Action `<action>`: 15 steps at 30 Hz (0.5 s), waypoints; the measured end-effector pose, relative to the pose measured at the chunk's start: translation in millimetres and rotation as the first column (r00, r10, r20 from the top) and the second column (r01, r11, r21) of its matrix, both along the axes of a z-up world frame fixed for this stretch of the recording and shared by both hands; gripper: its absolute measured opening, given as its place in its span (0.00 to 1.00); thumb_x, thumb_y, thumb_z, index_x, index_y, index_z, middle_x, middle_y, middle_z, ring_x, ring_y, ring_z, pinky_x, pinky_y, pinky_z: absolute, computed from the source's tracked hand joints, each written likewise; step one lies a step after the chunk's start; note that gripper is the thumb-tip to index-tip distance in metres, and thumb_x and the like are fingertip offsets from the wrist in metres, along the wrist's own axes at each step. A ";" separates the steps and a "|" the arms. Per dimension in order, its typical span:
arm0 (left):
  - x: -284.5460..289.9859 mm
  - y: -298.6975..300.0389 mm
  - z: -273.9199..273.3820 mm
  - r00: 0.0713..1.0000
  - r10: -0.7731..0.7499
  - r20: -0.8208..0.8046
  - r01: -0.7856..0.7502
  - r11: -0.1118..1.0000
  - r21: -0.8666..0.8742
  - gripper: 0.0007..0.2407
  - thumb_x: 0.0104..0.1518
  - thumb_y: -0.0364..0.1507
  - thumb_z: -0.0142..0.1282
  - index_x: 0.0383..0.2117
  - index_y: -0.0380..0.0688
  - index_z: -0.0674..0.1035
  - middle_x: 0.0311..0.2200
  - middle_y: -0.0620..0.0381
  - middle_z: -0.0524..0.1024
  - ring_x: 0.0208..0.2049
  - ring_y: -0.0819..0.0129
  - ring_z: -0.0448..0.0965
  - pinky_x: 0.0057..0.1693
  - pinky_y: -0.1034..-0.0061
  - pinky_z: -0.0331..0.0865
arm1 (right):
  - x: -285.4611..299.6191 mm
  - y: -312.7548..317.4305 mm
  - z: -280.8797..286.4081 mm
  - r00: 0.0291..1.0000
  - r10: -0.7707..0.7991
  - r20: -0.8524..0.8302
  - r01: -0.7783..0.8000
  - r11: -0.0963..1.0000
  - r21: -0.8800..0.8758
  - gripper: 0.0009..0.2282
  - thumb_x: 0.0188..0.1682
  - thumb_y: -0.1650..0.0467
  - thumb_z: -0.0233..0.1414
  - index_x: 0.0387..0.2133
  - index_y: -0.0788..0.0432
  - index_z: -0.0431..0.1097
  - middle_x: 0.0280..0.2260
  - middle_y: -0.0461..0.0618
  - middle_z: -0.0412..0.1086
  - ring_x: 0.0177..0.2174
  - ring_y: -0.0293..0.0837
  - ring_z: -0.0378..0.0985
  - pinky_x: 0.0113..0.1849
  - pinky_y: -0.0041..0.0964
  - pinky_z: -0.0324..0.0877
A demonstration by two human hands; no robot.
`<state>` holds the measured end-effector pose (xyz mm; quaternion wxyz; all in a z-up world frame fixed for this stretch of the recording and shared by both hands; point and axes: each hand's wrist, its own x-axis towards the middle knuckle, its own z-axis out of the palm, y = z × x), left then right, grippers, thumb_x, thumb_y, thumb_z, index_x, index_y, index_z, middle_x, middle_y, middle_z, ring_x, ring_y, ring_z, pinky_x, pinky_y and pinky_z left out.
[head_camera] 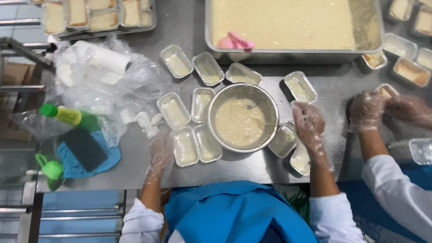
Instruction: The person uses a spoon to scoop batter from a metal bowl into several small rectangular foil tins, while another person places slices of bread into the tins.
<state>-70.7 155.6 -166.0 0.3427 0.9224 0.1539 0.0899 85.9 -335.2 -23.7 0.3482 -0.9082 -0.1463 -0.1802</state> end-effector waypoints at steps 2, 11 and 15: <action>-2.2 2.7 16.5 0.999 0.016 -0.032 -0.016 1.000 -0.025 0.14 0.61 0.33 0.49 0.46 0.39 0.79 0.41 0.34 0.79 0.45 0.37 0.78 0.51 0.51 0.70 | 12.7 -27.0 -8.8 0.987 -0.108 0.118 0.135 0.957 -0.256 0.07 0.53 0.70 0.59 0.42 0.57 0.77 0.39 0.52 0.78 0.38 0.44 0.79 0.40 0.43 0.77; 77.7 -22.7 85.9 0.989 -0.148 -0.030 0.148 0.923 0.356 0.13 0.63 0.28 0.44 0.46 0.38 0.80 0.45 0.40 0.79 0.47 0.48 0.79 0.56 0.60 0.72 | 70.8 11.9 -1.9 0.990 -0.121 -0.070 0.051 0.778 -0.626 0.10 0.48 0.65 0.58 0.43 0.46 0.77 0.48 0.47 0.76 0.43 0.49 0.78 0.40 0.44 0.74; 180.7 -32.1 88.6 0.987 0.004 -0.162 0.011 0.995 0.097 0.14 0.62 0.26 0.42 0.50 0.38 0.78 0.47 0.38 0.79 0.48 0.48 0.79 0.56 0.61 0.71 | 108.1 22.8 -37.5 0.979 0.193 0.073 -0.087 0.708 -0.701 0.12 0.55 0.65 0.49 0.49 0.44 0.75 0.57 0.43 0.70 0.56 0.48 0.70 0.57 0.53 0.64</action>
